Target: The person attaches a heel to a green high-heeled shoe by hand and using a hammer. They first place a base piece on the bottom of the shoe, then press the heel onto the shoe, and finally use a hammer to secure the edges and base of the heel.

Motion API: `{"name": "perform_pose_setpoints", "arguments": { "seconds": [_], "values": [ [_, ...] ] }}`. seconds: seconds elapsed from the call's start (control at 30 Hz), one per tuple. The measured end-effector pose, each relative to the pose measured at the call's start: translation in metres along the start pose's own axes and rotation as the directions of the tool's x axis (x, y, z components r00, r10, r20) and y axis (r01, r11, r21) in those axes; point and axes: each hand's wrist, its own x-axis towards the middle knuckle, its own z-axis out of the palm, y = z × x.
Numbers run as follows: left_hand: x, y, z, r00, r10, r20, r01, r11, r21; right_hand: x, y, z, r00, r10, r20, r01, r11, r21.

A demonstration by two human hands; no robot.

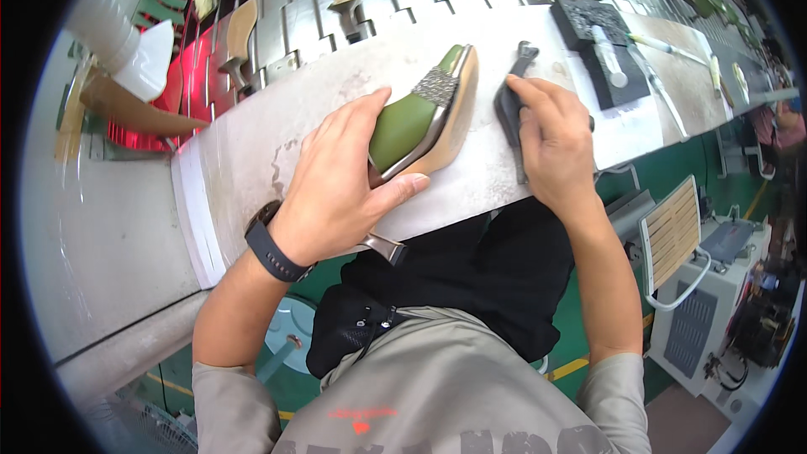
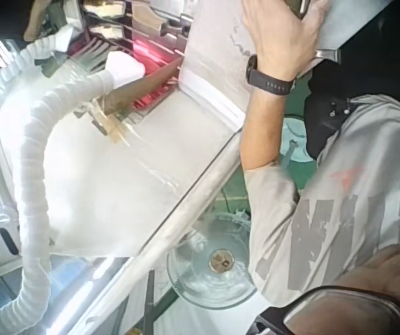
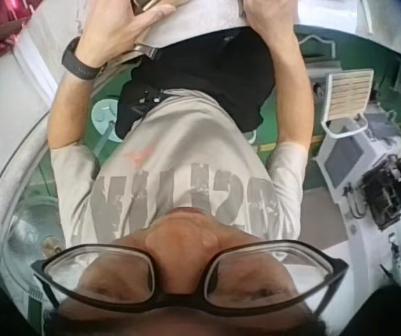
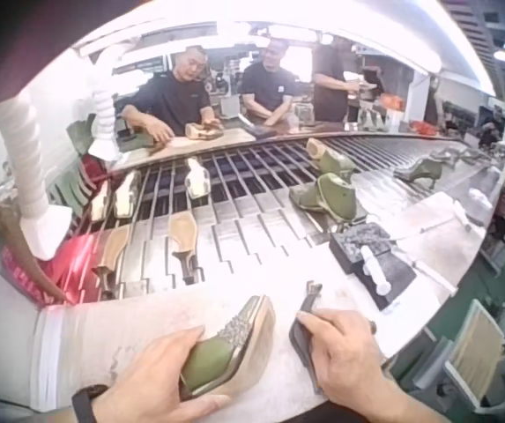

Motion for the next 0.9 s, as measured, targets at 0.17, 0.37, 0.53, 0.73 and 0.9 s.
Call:
{"name": "perform_pose_setpoints", "arguments": {
  "seconds": [0.17,0.37,0.53,0.73,0.9],
  "values": [
    [0.042,0.016,-0.002,0.993,0.089,0.076,-0.078,0.987,-0.140,0.000,-0.007,-0.013,0.978,-0.051,0.201,0.079,0.988,-0.135],
    [0.044,0.006,0.002,0.976,0.205,0.066,-0.196,0.972,-0.130,-0.007,-0.029,-0.030,0.971,0.188,0.151,-0.219,0.948,0.230],
    [0.048,0.008,-0.002,0.973,0.130,0.190,-0.108,0.987,-0.123,0.016,-0.037,-0.036,0.898,0.396,0.191,-0.327,0.310,0.893],
    [0.049,0.000,-0.003,0.961,0.198,0.192,-0.179,0.978,-0.110,0.031,-0.051,-0.018,0.810,0.439,0.389,-0.506,0.188,0.841],
    [0.049,0.000,-0.005,0.960,0.226,0.169,-0.209,0.972,-0.111,0.041,-0.048,-0.017,0.966,0.218,0.141,-0.253,0.674,0.694]
  ]
}}
